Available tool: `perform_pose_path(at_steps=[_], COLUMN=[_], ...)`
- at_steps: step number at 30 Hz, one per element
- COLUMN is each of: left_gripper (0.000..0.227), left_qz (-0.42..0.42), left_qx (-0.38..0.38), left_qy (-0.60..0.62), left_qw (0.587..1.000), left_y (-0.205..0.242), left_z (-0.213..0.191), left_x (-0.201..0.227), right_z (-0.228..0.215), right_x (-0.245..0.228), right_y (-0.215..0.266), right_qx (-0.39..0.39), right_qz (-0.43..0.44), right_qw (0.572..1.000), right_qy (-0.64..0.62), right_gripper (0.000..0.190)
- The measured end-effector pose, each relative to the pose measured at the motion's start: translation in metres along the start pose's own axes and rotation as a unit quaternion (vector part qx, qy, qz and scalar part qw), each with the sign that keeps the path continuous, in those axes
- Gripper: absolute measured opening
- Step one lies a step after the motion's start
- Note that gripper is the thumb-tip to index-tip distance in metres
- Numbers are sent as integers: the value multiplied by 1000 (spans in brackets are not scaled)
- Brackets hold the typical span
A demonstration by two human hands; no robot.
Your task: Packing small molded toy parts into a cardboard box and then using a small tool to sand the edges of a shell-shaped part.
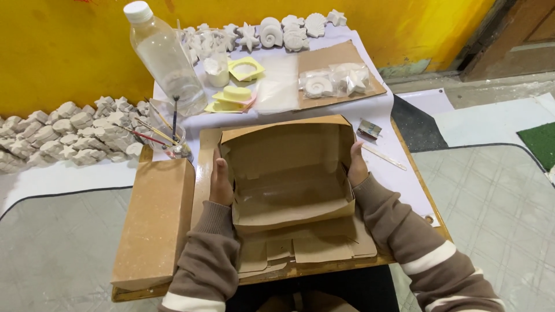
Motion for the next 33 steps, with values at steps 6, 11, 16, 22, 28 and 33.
perform_pose_path(at_steps=[6,11,16,22,28,33], left_gripper=[81,93,88,91,85,73], left_qz=[-41,-179,31,-131,-128,-89], left_qx=[-37,-11,-63,90,169,198], left_qy=[27,59,0,-93,-79,-7], left_qw=[998,982,998,983,974,976], left_y=[-19,18,8,10,10,19], left_z=[-13,18,15,11,8,36], left_x=[-70,56,13,32,26,63], right_z=[-19,-40,-84,-32,-51,-126], right_x=[9,37,73,44,-67,-23], right_y=[-10,-10,-15,-20,-80,-208], right_qx=[-3,135,231,227,270,51], right_qz=[-43,-101,-136,45,-46,-49], right_qw=[992,971,945,972,910,749], right_qy=[115,170,189,-45,313,659], right_gripper=[62,64,70,54,42,52])
Point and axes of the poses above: each hand's wrist, its own y-axis away from the middle knuckle, its own z-axis out of the palm, x = y × z, the point moved 4 cm from there along -y, towards the middle knuckle, and after that the axes turned 14 degrees about x, right-handed, at the moved point
